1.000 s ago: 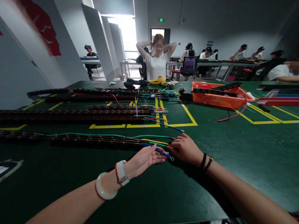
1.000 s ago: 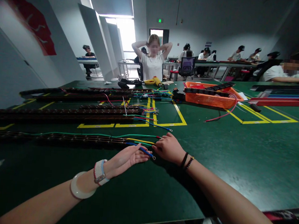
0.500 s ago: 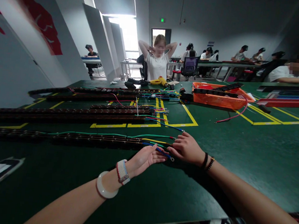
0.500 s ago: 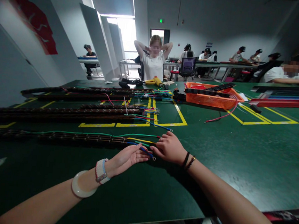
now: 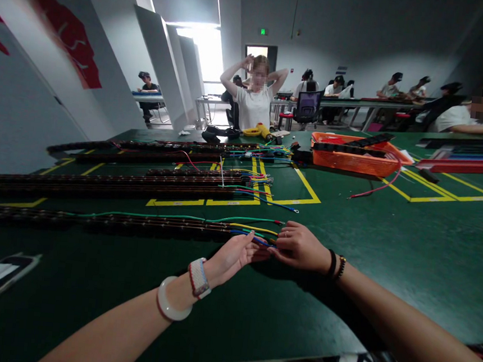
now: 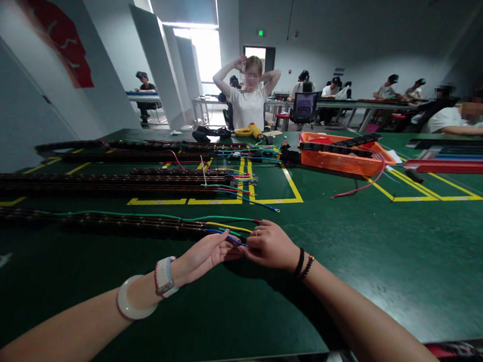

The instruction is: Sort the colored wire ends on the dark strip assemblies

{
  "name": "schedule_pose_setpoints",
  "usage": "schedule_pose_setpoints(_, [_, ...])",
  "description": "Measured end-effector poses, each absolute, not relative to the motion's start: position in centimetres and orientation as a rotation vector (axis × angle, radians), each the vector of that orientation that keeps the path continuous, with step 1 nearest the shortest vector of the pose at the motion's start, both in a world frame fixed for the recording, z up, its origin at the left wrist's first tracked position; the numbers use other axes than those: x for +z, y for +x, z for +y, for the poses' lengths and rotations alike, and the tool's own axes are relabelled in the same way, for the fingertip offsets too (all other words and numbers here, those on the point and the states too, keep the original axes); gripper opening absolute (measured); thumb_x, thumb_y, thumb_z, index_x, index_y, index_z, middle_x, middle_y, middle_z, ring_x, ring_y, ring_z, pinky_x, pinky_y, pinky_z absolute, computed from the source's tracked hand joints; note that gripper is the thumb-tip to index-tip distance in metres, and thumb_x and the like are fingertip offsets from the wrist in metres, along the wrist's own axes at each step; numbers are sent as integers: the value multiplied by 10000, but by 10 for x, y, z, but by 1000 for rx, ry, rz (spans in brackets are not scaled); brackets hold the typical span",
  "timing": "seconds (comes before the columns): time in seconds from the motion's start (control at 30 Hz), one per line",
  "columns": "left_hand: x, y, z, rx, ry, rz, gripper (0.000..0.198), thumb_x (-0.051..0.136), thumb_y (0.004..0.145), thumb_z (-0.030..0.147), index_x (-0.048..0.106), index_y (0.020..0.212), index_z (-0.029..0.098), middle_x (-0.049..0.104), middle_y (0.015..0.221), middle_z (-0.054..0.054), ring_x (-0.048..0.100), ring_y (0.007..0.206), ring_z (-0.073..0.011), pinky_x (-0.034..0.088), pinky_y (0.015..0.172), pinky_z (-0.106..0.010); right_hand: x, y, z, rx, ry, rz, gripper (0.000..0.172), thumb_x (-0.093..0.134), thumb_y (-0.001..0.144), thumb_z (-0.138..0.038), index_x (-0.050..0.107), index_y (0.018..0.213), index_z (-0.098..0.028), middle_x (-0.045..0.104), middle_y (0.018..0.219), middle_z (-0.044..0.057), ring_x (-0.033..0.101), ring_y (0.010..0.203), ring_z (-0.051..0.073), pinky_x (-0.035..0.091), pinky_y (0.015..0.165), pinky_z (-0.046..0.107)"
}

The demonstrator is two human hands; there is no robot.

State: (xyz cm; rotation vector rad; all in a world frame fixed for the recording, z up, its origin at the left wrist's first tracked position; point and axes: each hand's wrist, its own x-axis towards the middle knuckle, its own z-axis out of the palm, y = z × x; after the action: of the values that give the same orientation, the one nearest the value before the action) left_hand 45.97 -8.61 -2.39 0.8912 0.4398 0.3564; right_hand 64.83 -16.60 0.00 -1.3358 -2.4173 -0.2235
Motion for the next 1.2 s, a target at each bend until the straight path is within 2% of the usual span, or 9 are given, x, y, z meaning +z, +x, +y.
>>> schedule_pose_setpoints(0.13, [-20,460,-90,305,1033,463,387,478,876,410,644,902,61,682,941,-188,658,859,-233,474,866,-397,4,652,-163,-63,-1524,-2283,412,368,938,-329,533,595,-172,575,571,13,493,586,102,303,697,261])
schedule_pose_setpoints(0.27, [-19,460,-94,239,1210,447,431,494,845,483,653,857,83,692,908,-178,662,820,-221,487,803,-354,-1,653,-160,-14,-1671,-2302,445,394,926,-371,548,564,-164,585,544,16,456,513,90,277,649,272])
schedule_pose_setpoints(0.53, [-20,460,-94,224,1287,450,441,471,852,492,650,845,88,697,876,-169,659,792,-209,487,787,-352,-8,648,-161,-48,-1725,-2403,330,490,871,-290,627,596,-170,645,594,23,515,551,100,254,671,288])
schedule_pose_setpoints(0.73, [-21,461,-95,232,1290,433,439,494,836,504,649,824,94,700,850,-158,660,765,-202,492,752,-334,-14,646,-161,-32,-1734,-2434,283,514,840,-247,625,588,-181,654,601,11,530,558,107,262,664,279])
schedule_pose_setpoints(0.97, [-21,461,-95,214,1312,421,410,488,846,484,641,810,105,700,823,-139,659,742,-194,494,726,-323,5,656,-163,-101,-1662,-2342,458,424,908,-438,584,567,-177,607,580,9,486,543,104,281,645,276])
schedule_pose_setpoints(1.13, [-16,460,-96,191,1341,425,412,439,875,464,631,824,102,693,846,-139,655,759,-190,490,748,-327,22,678,-164,14,-1633,-1808,530,283,951,-455,471,543,-173,479,516,-8,428,512,104,312,564,246])
schedule_pose_setpoints(1.2, [-15,460,-97,187,1351,419,407,422,884,454,623,831,104,690,869,-142,653,771,-191,488,762,-334,17,685,-160,86,-1634,-1664,520,290,946,-467,476,560,-173,476,532,-10,434,518,106,319,542,238])
